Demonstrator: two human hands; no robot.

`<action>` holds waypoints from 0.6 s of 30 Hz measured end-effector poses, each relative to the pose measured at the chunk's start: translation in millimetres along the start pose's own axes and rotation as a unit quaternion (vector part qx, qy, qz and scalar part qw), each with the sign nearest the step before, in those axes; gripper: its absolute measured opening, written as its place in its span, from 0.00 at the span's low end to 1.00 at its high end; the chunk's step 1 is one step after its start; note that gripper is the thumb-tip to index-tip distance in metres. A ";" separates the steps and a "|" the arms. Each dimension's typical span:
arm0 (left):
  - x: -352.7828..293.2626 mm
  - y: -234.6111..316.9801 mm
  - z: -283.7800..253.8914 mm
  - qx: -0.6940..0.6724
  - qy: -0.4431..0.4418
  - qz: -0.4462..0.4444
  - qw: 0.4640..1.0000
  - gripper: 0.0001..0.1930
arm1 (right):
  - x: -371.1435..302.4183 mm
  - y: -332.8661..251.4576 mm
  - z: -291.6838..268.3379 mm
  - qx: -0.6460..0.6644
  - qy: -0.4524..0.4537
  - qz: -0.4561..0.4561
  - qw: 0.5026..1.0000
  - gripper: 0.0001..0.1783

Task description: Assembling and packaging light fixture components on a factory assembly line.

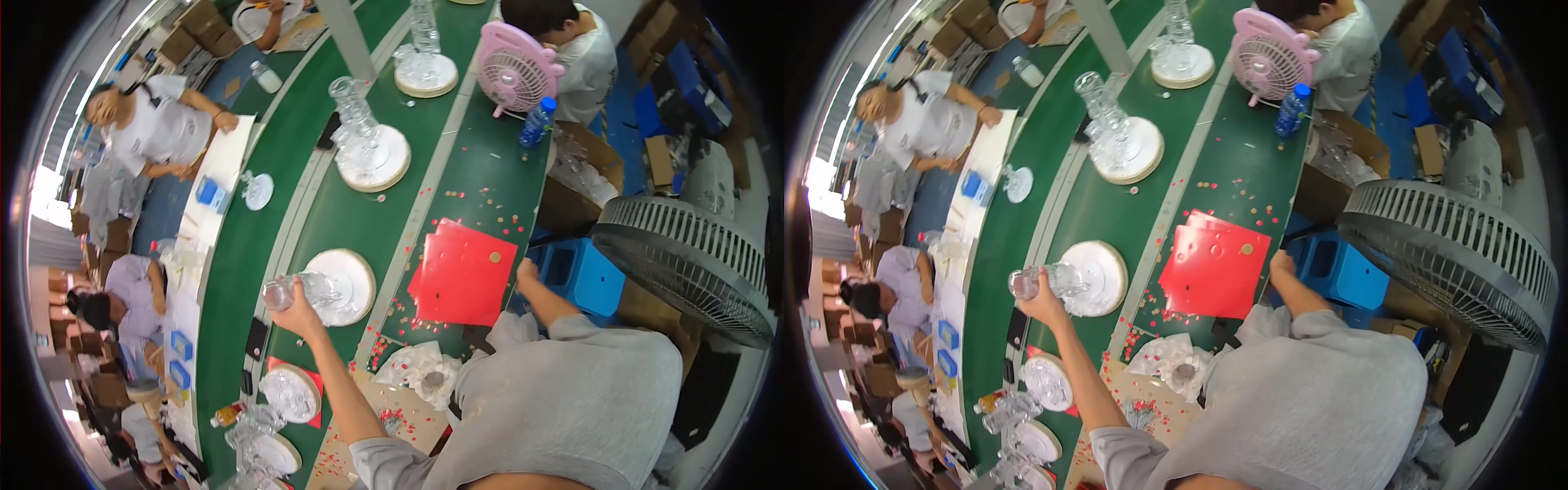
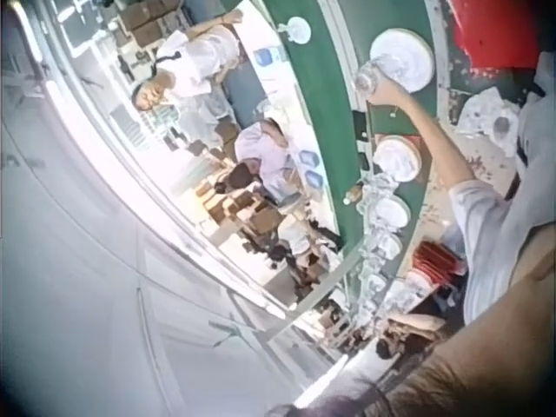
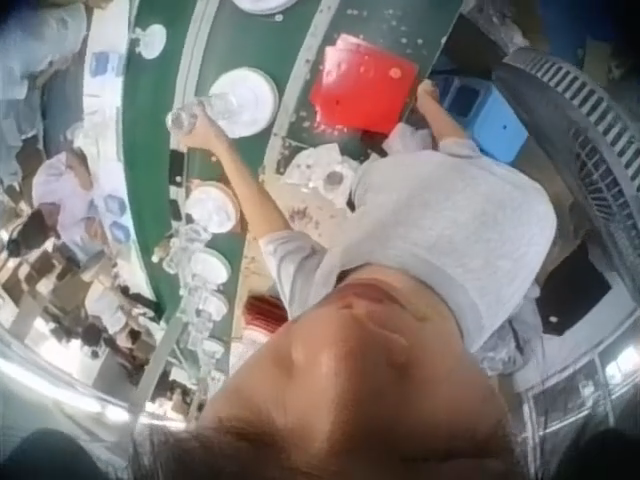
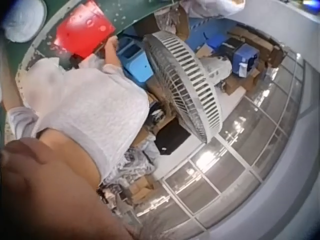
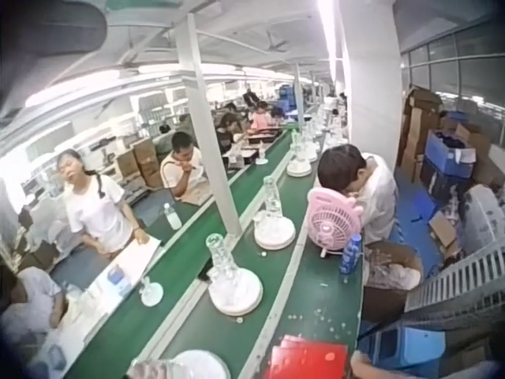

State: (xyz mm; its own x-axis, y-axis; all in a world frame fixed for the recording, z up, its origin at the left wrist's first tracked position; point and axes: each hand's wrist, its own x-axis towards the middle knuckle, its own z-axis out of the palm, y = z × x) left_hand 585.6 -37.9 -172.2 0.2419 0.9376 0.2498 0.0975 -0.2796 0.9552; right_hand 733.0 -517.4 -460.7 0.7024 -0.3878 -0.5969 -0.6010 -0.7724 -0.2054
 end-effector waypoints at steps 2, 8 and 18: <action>-24.7 12.0 -26.4 0.032 0.054 0.083 0.995 0.13 | -24.2 -9.6 -15.5 0.201 0.136 0.018 0.970 0.22; -75.9 118.1 -118.9 -0.298 0.077 0.156 0.939 0.16 | -166.4 -72.2 -81.1 0.329 -0.194 -0.235 0.894 0.17; -232.2 123.4 -221.1 -0.559 0.099 0.019 0.823 0.31 | -310.9 -113.8 -86.5 0.233 -0.659 -0.178 0.693 0.38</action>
State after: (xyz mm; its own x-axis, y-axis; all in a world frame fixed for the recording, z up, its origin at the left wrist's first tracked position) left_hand 328.0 -244.5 -77.2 0.0523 0.9789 0.1977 -0.8829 -0.0472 0.4672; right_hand 616.0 -352.4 -184.6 0.0645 0.8185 -0.5709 -0.7526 -0.3357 -0.5665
